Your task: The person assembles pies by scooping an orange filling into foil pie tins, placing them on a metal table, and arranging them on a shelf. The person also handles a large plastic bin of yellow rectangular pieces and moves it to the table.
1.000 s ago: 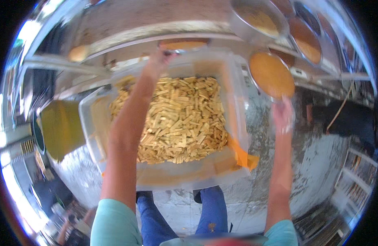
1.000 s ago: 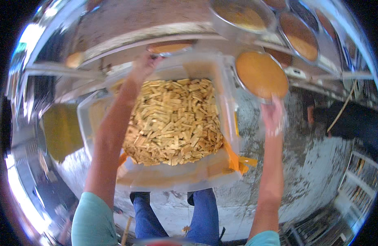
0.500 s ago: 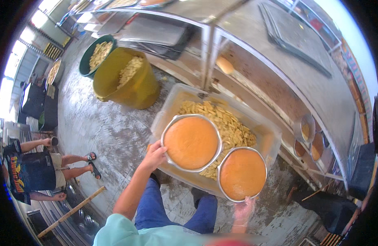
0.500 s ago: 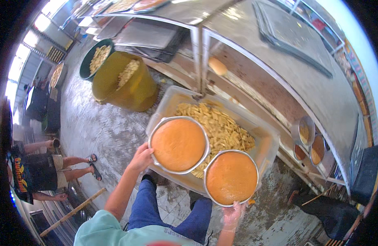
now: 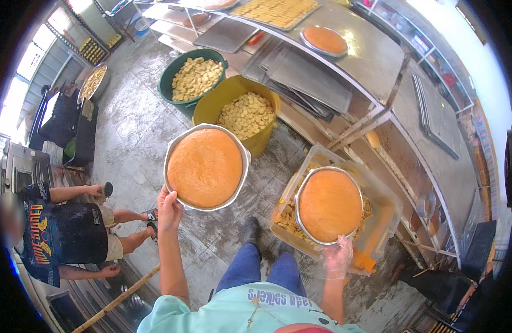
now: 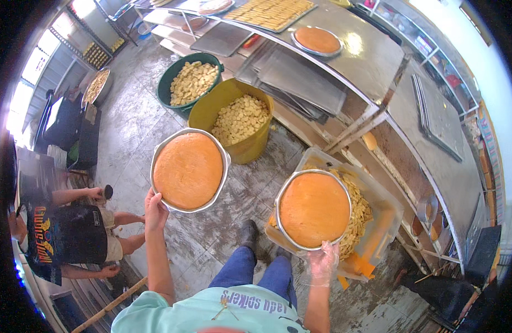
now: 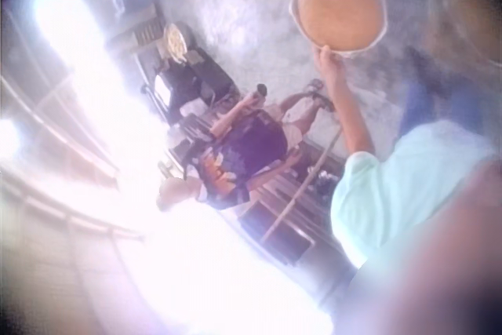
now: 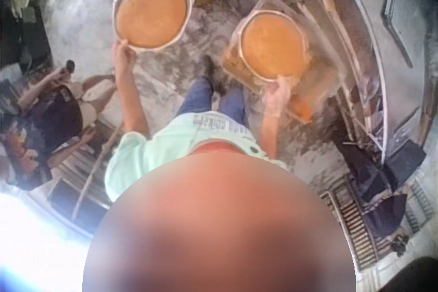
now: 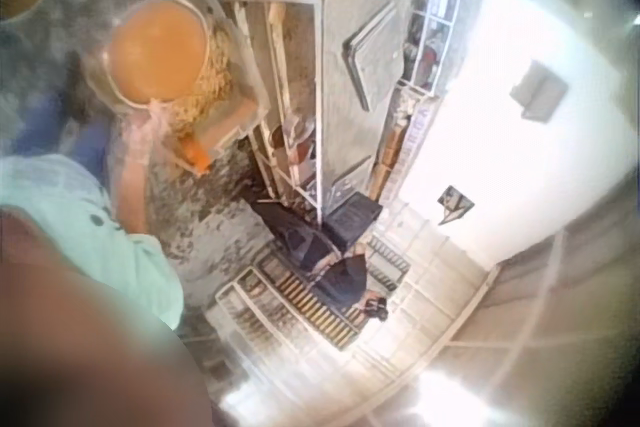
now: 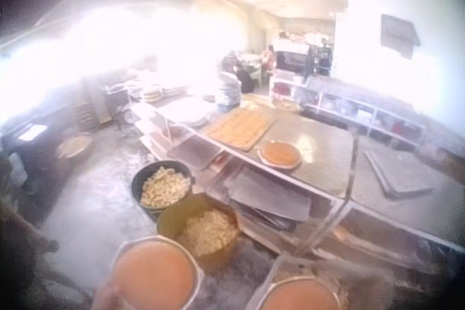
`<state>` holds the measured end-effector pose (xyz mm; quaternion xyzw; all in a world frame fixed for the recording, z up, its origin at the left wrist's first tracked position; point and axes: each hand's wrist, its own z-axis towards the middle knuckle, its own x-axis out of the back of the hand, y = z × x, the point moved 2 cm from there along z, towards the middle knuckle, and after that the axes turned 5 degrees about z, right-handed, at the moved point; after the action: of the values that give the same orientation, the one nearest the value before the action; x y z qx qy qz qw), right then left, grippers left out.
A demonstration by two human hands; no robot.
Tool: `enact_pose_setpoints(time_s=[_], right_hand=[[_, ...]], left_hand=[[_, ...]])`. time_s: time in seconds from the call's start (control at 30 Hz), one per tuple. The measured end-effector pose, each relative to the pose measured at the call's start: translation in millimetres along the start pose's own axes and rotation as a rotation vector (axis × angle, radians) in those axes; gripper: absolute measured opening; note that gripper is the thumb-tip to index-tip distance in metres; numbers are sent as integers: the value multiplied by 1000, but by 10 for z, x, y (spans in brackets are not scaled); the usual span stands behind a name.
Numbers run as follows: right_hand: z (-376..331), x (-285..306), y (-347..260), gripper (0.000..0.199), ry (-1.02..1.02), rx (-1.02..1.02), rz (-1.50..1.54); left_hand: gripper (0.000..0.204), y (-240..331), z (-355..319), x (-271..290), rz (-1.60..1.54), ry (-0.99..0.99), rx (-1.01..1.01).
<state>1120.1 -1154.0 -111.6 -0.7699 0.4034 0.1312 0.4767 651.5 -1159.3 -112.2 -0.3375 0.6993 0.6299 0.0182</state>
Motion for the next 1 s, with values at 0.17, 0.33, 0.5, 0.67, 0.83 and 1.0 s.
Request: enact_pose_setpoints(time_s=[0.17, 0.33, 0.5, 0.67, 0.83, 1.0], right_hand=[[16, -675, 335, 57, -153, -21, -14], [15, -1205, 545, 56, -197, -18, -53], [-27, -1501, 599, 54, -213, -42, -104], [53, -1604, 597, 53, -253, -14, -46], [261, -1615, 544, 52, -266, -32, -64], [576, -1938, 524, 53, -341, -31, -88]], left_hand=[[28, 285, 10, 264, -74, 63, -95], [35, 443, -168, 511, -120, 99, -108], [35, 593, -203, 581, -163, 66, -134], [34, 719, 18, 511, -168, 80, -116], [34, 842, 302, 455, -181, 52, -160], [35, 991, 642, 393, -194, 116, -167]])
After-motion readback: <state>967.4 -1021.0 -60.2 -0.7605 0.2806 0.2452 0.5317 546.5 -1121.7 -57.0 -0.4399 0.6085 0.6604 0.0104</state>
